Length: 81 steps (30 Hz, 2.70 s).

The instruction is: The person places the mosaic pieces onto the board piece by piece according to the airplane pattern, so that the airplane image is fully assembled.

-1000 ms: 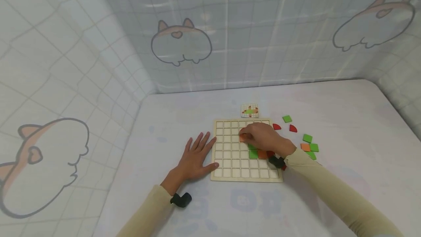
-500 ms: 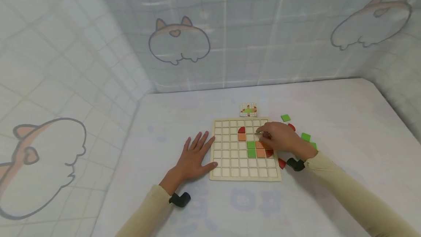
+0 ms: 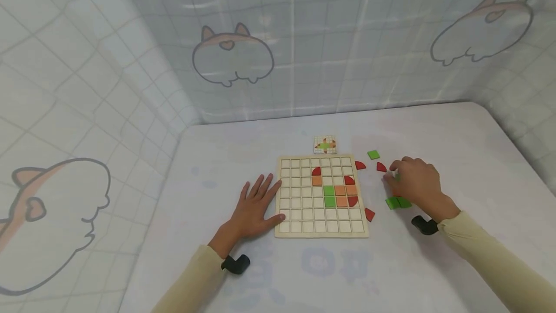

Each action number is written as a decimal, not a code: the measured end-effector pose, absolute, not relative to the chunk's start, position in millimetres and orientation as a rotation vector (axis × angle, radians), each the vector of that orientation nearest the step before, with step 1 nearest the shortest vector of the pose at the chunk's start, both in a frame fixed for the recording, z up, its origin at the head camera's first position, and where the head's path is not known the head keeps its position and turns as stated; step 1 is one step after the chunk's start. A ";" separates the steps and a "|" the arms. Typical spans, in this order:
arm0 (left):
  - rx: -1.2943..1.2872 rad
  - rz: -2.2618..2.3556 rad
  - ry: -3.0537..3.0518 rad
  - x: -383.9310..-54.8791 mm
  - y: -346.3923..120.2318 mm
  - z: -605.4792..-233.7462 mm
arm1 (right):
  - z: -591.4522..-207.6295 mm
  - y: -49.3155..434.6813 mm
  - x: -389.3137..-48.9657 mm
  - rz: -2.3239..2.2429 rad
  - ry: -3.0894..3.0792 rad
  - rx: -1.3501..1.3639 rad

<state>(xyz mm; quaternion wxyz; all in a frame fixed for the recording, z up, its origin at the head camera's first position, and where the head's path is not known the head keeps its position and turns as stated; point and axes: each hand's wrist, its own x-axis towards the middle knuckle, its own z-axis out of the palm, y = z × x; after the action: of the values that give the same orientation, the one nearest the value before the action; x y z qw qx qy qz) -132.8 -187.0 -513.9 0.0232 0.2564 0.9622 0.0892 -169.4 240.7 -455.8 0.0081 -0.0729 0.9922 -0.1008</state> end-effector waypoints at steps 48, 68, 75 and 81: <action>0.789 0.277 2.975 -129.8 -185.9 -507.8 | -443.8 113.9 -196.2 -0.342 2.839 -0.883; 0.807 0.276 2.996 -130.5 -186.4 -507.3 | -450.3 99.7 -192.8 -0.374 2.896 -1.019; 0.796 0.261 2.981 -130.6 -186.2 -511.0 | -461.7 95.8 -187.9 -0.391 2.903 -1.148; 0.798 0.274 2.982 -129.4 -185.3 -508.4 | -463.0 99.9 -182.9 -0.404 2.867 -1.319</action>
<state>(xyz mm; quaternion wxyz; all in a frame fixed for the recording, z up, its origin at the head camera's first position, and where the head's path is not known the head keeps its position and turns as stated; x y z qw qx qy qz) -129.4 -185.3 -508.4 0.0213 0.2575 0.9620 0.0884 -182.9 99.9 -463.0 -0.0199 -0.4146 0.9009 -0.1271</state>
